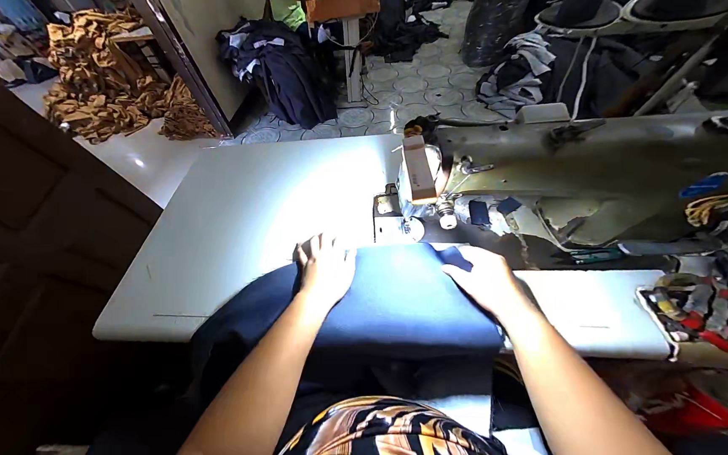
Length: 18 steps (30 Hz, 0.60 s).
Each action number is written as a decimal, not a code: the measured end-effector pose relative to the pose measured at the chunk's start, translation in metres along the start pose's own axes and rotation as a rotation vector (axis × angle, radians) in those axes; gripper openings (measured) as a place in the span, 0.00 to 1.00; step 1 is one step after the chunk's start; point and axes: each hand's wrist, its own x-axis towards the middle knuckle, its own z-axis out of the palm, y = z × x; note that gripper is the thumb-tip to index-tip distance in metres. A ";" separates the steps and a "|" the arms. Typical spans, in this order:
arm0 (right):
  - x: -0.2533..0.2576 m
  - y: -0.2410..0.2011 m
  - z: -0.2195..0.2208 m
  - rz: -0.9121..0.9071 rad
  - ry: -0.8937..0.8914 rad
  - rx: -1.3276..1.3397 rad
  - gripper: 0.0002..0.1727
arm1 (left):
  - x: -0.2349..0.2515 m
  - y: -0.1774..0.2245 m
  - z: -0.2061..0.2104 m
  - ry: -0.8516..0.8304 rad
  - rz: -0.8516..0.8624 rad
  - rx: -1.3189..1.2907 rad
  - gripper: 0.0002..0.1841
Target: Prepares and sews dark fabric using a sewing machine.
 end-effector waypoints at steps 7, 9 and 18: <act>-0.020 0.003 0.012 -0.042 0.153 -0.013 0.23 | -0.006 -0.008 0.014 0.252 0.238 -0.074 0.22; -0.017 0.002 0.012 -0.054 0.175 -0.025 0.22 | -0.006 -0.011 0.017 0.412 0.284 -0.070 0.18; -0.018 0.022 0.018 -0.277 0.351 0.057 0.16 | -0.012 -0.022 0.024 0.614 0.646 -0.301 0.11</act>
